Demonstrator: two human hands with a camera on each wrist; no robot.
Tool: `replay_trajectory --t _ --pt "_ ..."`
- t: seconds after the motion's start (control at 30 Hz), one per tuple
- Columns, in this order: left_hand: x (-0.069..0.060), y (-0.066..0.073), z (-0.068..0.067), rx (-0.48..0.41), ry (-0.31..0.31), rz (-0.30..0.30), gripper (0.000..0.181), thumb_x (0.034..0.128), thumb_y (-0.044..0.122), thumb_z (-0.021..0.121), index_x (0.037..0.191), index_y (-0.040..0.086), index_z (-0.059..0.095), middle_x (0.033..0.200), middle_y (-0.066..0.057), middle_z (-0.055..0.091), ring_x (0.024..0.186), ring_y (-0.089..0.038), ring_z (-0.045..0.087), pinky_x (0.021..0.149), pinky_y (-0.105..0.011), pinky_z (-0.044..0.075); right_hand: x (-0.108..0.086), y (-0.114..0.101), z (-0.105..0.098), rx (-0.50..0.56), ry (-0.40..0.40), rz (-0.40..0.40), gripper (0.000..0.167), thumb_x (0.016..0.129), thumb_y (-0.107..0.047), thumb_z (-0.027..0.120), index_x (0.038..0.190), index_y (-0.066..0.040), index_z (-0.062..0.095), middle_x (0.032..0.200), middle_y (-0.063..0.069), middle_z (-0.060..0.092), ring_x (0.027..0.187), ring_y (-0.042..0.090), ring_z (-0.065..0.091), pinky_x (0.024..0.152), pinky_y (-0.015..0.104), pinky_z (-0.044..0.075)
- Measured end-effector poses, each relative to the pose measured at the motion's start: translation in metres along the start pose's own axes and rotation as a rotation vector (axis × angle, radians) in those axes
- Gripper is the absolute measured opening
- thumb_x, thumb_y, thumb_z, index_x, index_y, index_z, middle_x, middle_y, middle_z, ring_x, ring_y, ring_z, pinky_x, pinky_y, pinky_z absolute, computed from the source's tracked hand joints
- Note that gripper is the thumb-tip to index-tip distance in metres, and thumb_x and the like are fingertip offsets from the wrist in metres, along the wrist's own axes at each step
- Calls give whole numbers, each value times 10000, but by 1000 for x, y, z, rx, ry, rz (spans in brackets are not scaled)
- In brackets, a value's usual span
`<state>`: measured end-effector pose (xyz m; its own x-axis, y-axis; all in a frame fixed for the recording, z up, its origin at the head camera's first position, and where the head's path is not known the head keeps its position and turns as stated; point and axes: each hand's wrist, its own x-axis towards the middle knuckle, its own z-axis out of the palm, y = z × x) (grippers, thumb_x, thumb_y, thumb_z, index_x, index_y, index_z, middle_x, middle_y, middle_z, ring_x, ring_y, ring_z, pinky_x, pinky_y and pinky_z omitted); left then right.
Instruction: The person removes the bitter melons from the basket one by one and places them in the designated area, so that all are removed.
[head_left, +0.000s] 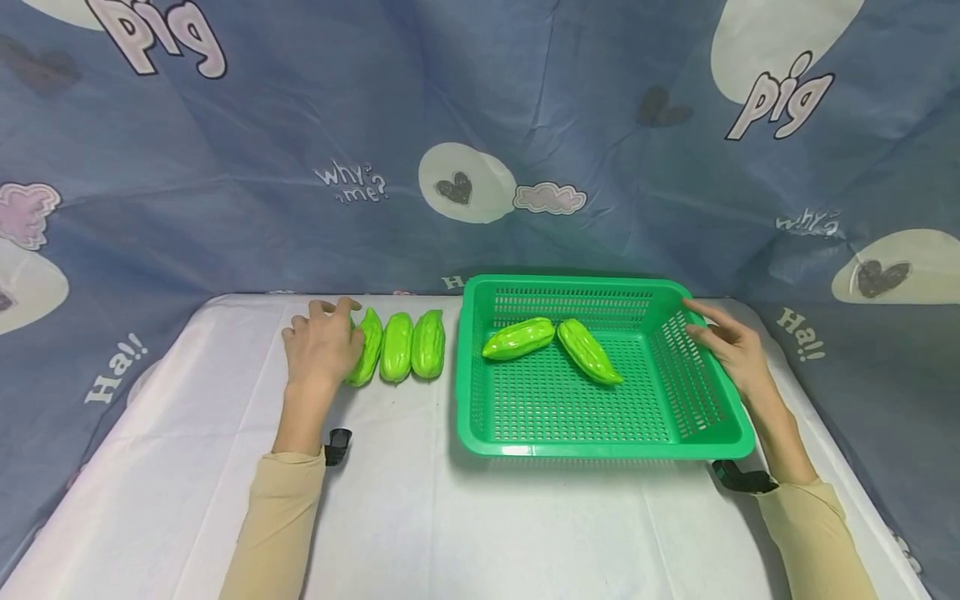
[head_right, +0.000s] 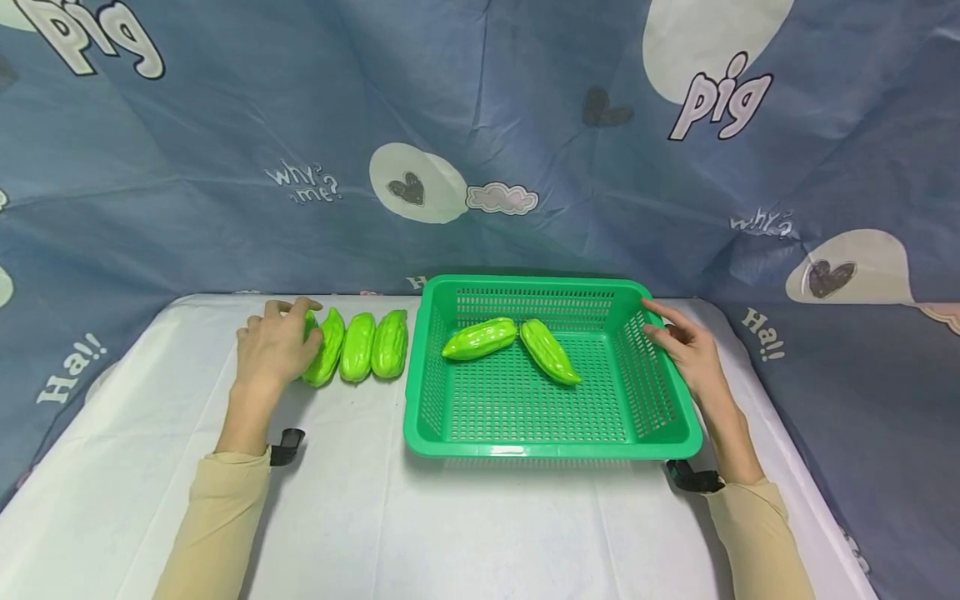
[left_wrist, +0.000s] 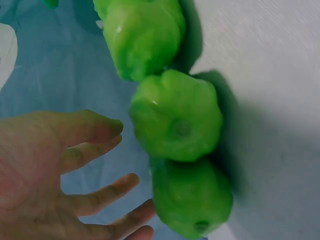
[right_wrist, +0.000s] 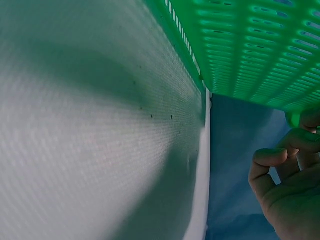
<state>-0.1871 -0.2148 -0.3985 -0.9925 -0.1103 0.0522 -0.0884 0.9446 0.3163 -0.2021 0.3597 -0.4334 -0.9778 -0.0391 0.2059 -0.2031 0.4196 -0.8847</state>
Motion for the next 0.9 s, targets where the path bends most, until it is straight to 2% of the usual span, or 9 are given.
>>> replay_trajectory --t 0.23,0.3,0.5,0.73,0.8,0.9 --pt "-3 12 -3 3 1 35 459 1079 212 551 1527 113 542 1567 -373 447 1251 -688 519 1025 -739 412 1 0 3 -11 3 -25 459 1087 -141 644 1544 -143 602 570 -172 524 429 98 309 538 311 367" --pt "-5 17 -6 -2 8 46 451 1084 218 547 1525 122 543 1578 -361 442 1258 -686 514 1034 -734 405 1 -1 4 -10 2 -29 456 1087 -139 643 1542 -143 605 580 -176 551 427 96 317 549 305 374" --pt "-15 41 -14 -16 61 118 418 1094 220 573 1503 135 571 1571 -320 472 1259 -638 543 1025 -698 440 1 -1 3 -18 -1 -25 458 1088 -153 646 1544 -154 604 591 -180 575 411 93 317 538 312 375" --pt "-29 82 -10 -32 201 324 338 1069 196 646 1405 179 674 1473 -216 617 1146 -511 662 881 -591 538 1 0 2 -16 4 -33 461 1089 -137 639 1548 -140 597 627 -198 615 425 104 323 567 298 382" --pt "-34 96 -7 -22 223 399 325 1062 195 665 1387 194 687 1461 -192 630 1153 -489 669 868 -560 543 1 0 2 -13 7 -29 460 1088 -139 641 1547 -146 600 641 -204 633 418 101 326 561 301 383" --pt "-40 115 1 -7 220 528 307 1058 189 682 1364 210 694 1440 -154 650 1182 -452 678 898 -534 560 0 1 1 -8 11 -19 459 1087 -140 645 1544 -155 605 643 -206 642 412 94 338 545 302 384"
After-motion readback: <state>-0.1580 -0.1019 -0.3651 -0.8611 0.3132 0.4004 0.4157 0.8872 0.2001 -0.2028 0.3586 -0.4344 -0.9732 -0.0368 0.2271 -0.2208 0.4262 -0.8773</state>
